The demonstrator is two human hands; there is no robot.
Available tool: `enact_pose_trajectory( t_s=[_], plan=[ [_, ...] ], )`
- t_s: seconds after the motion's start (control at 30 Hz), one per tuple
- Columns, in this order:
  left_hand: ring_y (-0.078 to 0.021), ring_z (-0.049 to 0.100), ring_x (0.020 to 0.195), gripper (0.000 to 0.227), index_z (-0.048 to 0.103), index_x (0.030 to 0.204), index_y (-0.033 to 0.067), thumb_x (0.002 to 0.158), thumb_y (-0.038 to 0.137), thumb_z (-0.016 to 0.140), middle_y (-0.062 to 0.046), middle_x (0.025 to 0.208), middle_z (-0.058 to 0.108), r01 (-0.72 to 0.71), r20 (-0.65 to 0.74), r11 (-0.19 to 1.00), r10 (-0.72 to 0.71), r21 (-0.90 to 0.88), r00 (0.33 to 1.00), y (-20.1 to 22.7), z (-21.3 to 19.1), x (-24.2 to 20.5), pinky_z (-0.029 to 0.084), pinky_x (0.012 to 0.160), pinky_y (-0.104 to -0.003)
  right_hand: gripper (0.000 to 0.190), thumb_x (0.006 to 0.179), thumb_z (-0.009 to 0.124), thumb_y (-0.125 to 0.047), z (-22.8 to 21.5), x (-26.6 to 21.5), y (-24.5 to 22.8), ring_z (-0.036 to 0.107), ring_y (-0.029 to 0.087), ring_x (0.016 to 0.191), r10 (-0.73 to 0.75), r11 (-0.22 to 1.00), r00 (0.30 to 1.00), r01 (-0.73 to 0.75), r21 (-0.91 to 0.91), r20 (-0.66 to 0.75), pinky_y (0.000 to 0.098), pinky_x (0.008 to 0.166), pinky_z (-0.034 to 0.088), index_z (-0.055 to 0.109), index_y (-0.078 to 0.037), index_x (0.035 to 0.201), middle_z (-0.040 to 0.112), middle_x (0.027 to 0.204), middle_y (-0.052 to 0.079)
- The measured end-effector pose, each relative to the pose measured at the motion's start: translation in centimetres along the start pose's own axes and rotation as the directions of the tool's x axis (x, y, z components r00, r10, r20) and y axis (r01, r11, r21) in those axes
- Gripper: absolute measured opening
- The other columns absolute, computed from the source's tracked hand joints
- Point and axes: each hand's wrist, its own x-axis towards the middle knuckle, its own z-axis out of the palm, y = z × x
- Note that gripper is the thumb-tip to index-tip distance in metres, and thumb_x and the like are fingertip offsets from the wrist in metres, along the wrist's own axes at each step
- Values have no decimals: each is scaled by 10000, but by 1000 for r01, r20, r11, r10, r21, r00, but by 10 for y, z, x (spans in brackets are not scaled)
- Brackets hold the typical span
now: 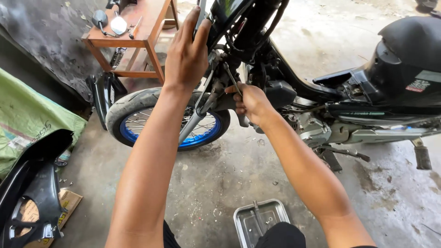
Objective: Repairing the front assembly of a motorcycle using a wrench and manual adjustment
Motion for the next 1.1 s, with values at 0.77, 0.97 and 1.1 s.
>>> enact_pose_trajectory(
  t_s=[0.77,0.97,1.1],
  plan=[
    [-406,495,1411,496,498,1364,77,915,-47,668,-191,1512,443,-23,101,985,41,-170,994,-12,-10,2,466,1166,-519,168,997,644,-94,53,48,-8,493,89,561,-237,904,958,278,326,-160,212,457,356,726,51,1018,709,816,131],
    [-312,461,1437,407,500,1387,107,1005,20,613,-153,1536,438,-61,148,993,76,-103,986,-12,-23,6,409,1158,-484,170,1020,626,-68,66,53,-7,474,80,573,-231,900,955,281,332,-184,211,489,371,746,42,969,616,734,68],
    [-306,463,1440,339,515,1404,108,1067,78,537,-150,1540,446,-42,151,991,61,-126,987,-12,-26,6,403,1145,-478,262,989,534,25,78,64,-5,447,86,572,-210,910,942,286,301,-260,217,523,383,789,65,1034,576,701,80]
  ],
)
